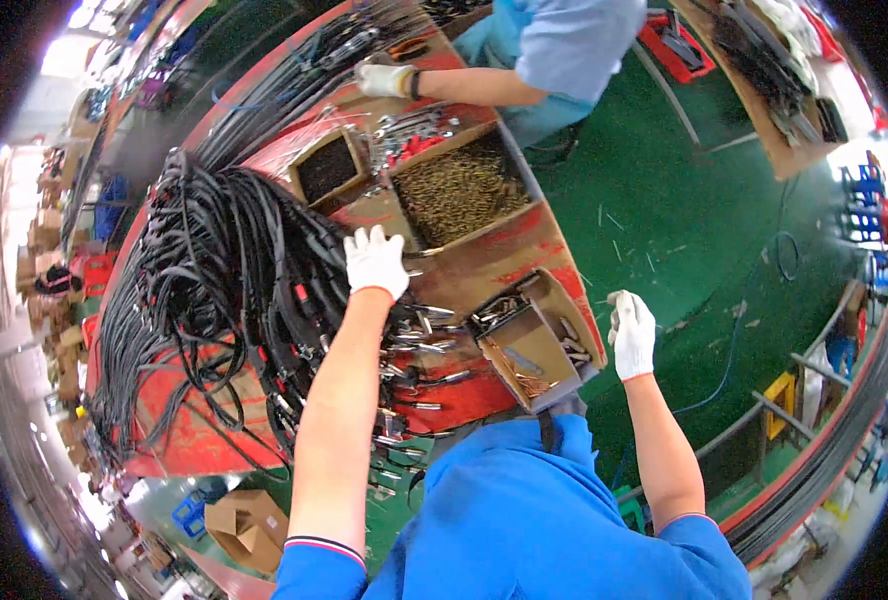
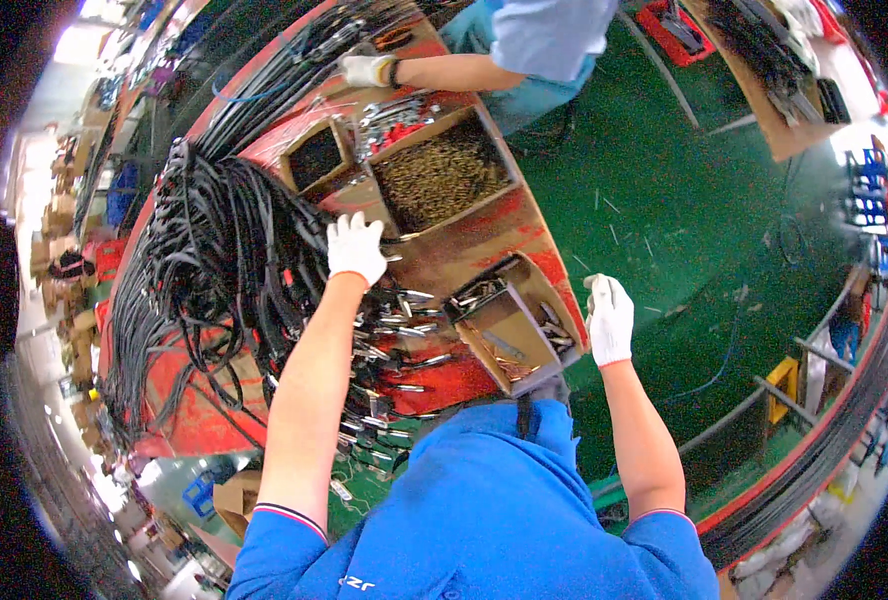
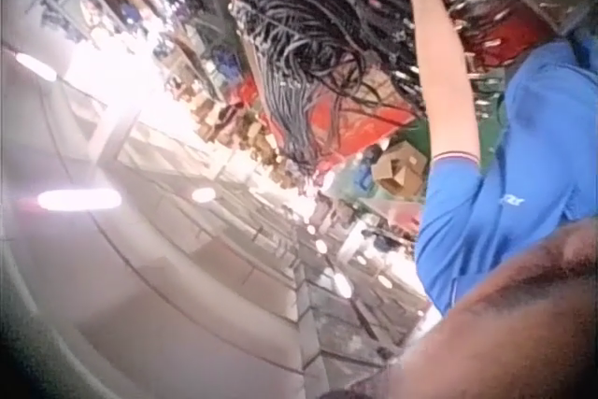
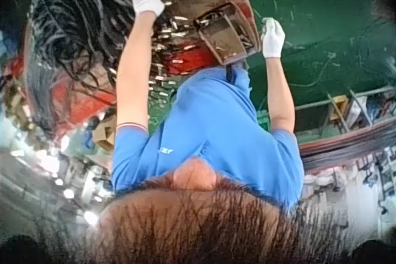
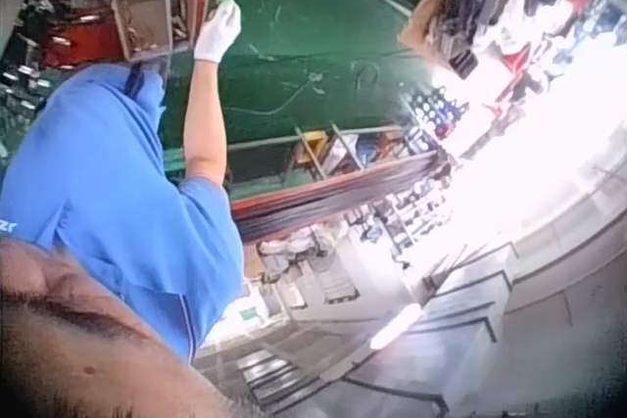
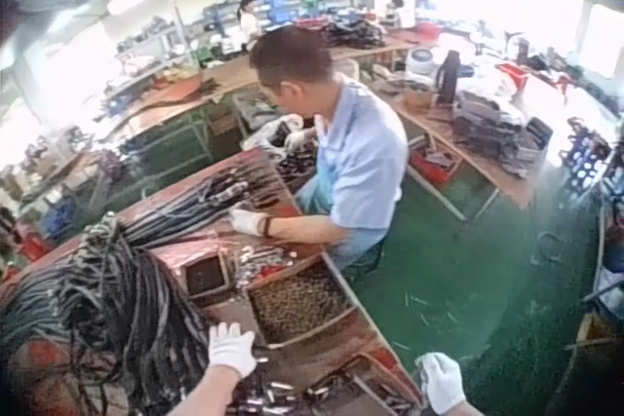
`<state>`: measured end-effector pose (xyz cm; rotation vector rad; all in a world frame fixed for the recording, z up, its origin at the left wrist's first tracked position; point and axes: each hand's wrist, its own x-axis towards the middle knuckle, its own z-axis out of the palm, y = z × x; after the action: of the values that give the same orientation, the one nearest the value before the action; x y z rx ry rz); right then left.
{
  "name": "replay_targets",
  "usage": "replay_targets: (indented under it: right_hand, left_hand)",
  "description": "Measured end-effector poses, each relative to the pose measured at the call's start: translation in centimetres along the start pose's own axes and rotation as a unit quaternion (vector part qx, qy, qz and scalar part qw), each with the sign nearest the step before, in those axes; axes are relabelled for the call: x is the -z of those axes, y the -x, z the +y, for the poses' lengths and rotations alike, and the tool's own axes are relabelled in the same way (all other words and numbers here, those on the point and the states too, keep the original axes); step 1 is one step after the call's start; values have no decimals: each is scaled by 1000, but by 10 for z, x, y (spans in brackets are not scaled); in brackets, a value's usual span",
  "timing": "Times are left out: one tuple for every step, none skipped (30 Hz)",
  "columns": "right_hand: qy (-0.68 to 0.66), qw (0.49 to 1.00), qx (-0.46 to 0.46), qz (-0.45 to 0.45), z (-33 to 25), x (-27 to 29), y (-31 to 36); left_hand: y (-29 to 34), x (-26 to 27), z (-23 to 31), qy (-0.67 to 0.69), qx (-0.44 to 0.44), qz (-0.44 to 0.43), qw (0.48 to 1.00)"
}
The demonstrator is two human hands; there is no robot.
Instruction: The person assembles electrical wire harnesses by adding connectors and small metal components to wire bundles, using pliers to secure the components.
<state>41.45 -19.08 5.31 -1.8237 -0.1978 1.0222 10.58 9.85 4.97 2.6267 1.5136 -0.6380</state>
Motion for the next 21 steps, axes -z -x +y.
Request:
replay_targets:
  right_hand:
    - [-2, 1000, -1, 11, 6, 7, -2]
    - [45, 999, 16, 5, 14, 12, -4]
    - [93, 995, 33, -4, 16, 15, -4]
    - [154, 987, 49, -15, 18, 18, -2]
    - [195, 978, 71, -27, 22, 20, 2]
    - [232, 965, 121, -29, 22, 15, 6]
    - [267, 948, 170, -33, 23, 10, 11]
    - [305, 933, 181, -64, 23, 7, 15]
    - [325, 925, 177, -90, 28, 6, 16]
    - [322, 925, 171, -105, 32, 5, 16]
    - [319, 926, 164, -120, 36, 5, 16]
    - [319, 925, 164, -124, 35, 3, 17]
    - [323, 920, 196, -108, 33, 2, 17]
    - [327, 913, 227, -91, 32, 1, 17]
    - [325, 912, 230, -99, 25, -6, 23]
    - [332, 894, 281, -106, 18, -10, 29]
    - [337, 874, 332, -112, 11, -15, 36]
    - [379, 844, 336, -173, 7, -22, 46]
    - [363, 819, 385, -223, 15, -27, 51]
    - [420, 789, 353, -277, 21, -35, 56]
    - [474, 750, 320, -332, 27, -45, 63]
  left_hand:
    - [-5, 0, -2, -28, -21, -12, 999]
    - [-10, 0, -2, -24, -35, -35, 998]
    - [-13, 5, -4, -44, -49, -57, 996]
    - [-16, 5, -6, -56, -62, -70, 994]
    - [-18, 5, -8, -69, -73, -84, 991]
    - [-19, 4, -10, -86, -74, -71, 991]
    - [-18, 3, -10, -98, -68, -55, 991]
    - [-16, 0, -14, -104, -76, -46, 991]
    - [-15, 6, -12, -108, -87, -35, 990]
    - [-14, 12, -8, -109, -89, -36, 989]
    - [-13, 17, -5, -101, -105, -34, 989]
    - [-8, 25, -5, -94, -118, -34, 988]
    - [-6, 24, -7, -94, -116, -36, 988]
    - [-8, 23, -10, -80, -140, -12, 987]
    - [-3, 25, -21, -69, -157, 12, 985]
    - [-3, 25, -27, -40, -171, 40, 984]
    - [-2, 26, -32, -3, -166, 32, 986]
    - [1, 23, -39, 30, -156, 56, 986]
    - [0, 14, -43, 65, -150, 80, 983]
    - [-1, 6, -45, 89, -131, 74, 985]
    - [1, -2, -46, 113, -108, 68, 985]
